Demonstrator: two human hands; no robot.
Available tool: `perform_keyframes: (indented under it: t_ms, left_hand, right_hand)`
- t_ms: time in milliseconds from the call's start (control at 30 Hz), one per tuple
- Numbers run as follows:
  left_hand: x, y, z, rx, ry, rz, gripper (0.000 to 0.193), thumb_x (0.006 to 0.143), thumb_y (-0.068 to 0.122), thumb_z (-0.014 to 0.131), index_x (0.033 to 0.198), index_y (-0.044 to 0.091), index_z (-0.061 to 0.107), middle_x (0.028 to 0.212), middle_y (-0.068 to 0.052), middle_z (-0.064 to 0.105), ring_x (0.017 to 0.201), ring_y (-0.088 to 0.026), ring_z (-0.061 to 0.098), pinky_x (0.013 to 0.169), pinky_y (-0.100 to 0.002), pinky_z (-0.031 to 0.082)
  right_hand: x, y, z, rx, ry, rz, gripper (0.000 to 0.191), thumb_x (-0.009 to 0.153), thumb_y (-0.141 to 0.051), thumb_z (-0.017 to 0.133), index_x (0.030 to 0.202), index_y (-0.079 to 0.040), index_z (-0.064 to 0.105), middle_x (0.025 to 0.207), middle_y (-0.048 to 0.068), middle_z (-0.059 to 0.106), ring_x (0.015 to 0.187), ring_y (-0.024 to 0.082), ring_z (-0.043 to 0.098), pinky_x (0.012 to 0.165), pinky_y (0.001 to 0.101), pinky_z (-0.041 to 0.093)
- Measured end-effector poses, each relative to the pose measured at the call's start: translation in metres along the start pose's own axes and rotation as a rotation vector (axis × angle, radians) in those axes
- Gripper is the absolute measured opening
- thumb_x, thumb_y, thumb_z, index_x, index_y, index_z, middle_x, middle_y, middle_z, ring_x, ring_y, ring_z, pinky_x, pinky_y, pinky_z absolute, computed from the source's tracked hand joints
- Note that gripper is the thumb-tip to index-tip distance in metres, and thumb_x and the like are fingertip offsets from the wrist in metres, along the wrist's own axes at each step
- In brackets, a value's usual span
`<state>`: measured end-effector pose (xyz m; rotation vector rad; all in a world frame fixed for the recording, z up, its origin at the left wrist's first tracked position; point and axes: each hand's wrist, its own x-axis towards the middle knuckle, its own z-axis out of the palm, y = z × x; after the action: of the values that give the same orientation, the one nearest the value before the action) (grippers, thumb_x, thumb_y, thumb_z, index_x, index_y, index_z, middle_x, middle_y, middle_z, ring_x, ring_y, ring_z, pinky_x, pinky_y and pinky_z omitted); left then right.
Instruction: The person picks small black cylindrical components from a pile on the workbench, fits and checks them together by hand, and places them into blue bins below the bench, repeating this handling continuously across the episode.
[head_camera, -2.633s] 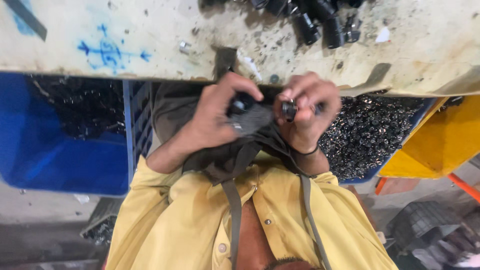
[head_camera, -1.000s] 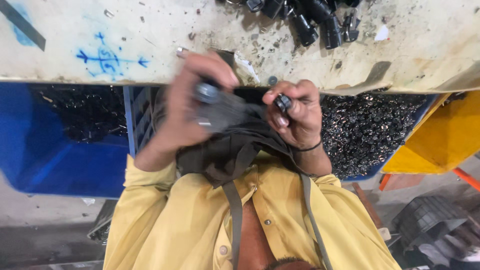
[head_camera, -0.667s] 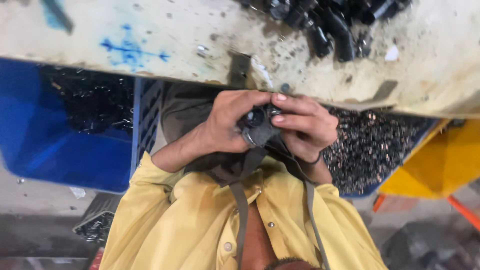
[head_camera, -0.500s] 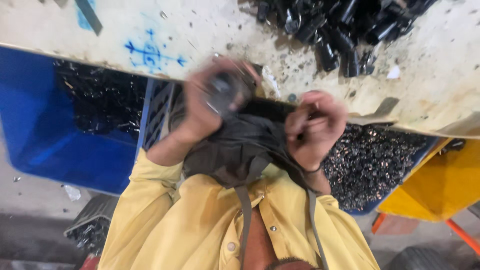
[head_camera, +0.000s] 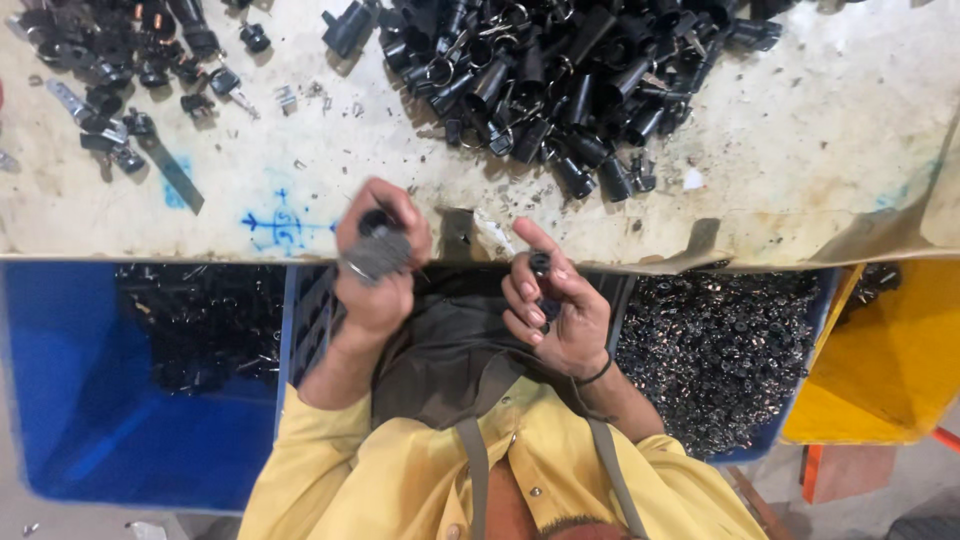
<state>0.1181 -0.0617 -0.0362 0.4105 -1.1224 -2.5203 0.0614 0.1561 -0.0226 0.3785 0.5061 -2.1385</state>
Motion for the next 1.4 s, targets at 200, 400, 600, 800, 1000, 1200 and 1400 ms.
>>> perform_keyframes:
  t_ms: [200, 400, 600, 800, 1000, 1200, 1400]
  left_hand:
    - [-0.017, -0.005, 0.02, 0.6, -0.091, 0.032, 0.016, 0.099, 0.015, 0.071, 0.11, 0.006, 0.062, 0.094, -0.003, 0.065, 0.082, -0.013, 0.059, 0.076, -0.023, 0.047]
    - [-0.03, 0.005, 0.042, 0.728, -0.351, -0.075, 0.052, 0.089, 0.011, 0.07, 0.138, 0.008, 0.054, 0.082, -0.004, 0.062, 0.068, -0.015, 0.061, 0.067, -0.027, 0.048]
    - [-0.03, 0.007, 0.055, 0.882, -0.477, 0.141, 0.073, 0.086, 0.009, 0.071, 0.153, 0.011, 0.041, 0.087, -0.006, 0.067, 0.078, -0.026, 0.071, 0.072, -0.032, 0.056]
    - [-0.023, 0.001, 0.049, 1.047, -0.605, 0.197, 0.094, 0.076, 0.016, 0.074, 0.159, 0.008, 0.032, 0.088, -0.007, 0.07, 0.076, -0.028, 0.071, 0.066, -0.039, 0.055]
    - [-0.02, 0.008, 0.033, 1.159, -0.732, 0.188, 0.105, 0.065, 0.02, 0.072, 0.16, 0.004, 0.031, 0.081, -0.008, 0.069, 0.068, -0.03, 0.068, 0.059, -0.041, 0.053]
    - [-0.024, 0.023, 0.039, 0.898, -0.567, 0.164, 0.093, 0.076, 0.014, 0.072, 0.161, 0.009, 0.036, 0.083, -0.006, 0.067, 0.069, -0.024, 0.07, 0.063, -0.035, 0.054]
    - [-0.019, 0.026, 0.041, 1.135, -0.682, 0.159, 0.106, 0.059, 0.019, 0.077, 0.157, 0.003, 0.038, 0.074, -0.008, 0.064, 0.067, -0.03, 0.066, 0.061, -0.041, 0.051]
  right_hand:
    - [0.003, 0.003, -0.007, -0.395, 0.028, -0.449, 0.038, 0.116, -0.031, 0.054, 0.141, -0.003, 0.049, 0.105, 0.021, 0.067, 0.062, 0.016, 0.056, 0.051, 0.0272, 0.044]
    - [-0.011, -0.009, -0.009, -0.819, -0.085, -0.595, 0.026, 0.113, -0.025, 0.059, 0.128, -0.004, 0.063, 0.107, 0.019, 0.071, 0.061, 0.014, 0.058, 0.052, 0.0238, 0.045]
    - [-0.005, -0.03, 0.021, -1.587, -0.41, -0.967, 0.02, 0.089, -0.004, 0.081, 0.105, -0.003, 0.069, 0.103, 0.018, 0.075, 0.08, 0.022, 0.073, 0.064, 0.0331, 0.054]
    - [-0.006, -0.047, 0.037, -1.791, -0.481, -0.731, 0.026, 0.084, -0.005, 0.088, 0.105, -0.005, 0.073, 0.102, 0.011, 0.071, 0.087, 0.025, 0.073, 0.073, 0.0357, 0.058]
    - [0.008, -0.042, 0.022, -1.783, -0.624, -0.697, 0.028, 0.08, -0.005, 0.088, 0.104, -0.007, 0.074, 0.093, 0.01, 0.067, 0.081, 0.025, 0.07, 0.068, 0.036, 0.056]
    - [0.021, -0.012, 0.026, -1.595, -0.544, -1.073, 0.028, 0.084, 0.004, 0.079, 0.105, -0.011, 0.068, 0.087, 0.006, 0.063, 0.079, 0.025, 0.066, 0.068, 0.0376, 0.057]
    - [0.016, -0.048, 0.044, -1.742, -0.722, -0.736, 0.028, 0.082, -0.008, 0.081, 0.106, -0.008, 0.069, 0.088, 0.006, 0.067, 0.079, 0.026, 0.067, 0.068, 0.0373, 0.053]
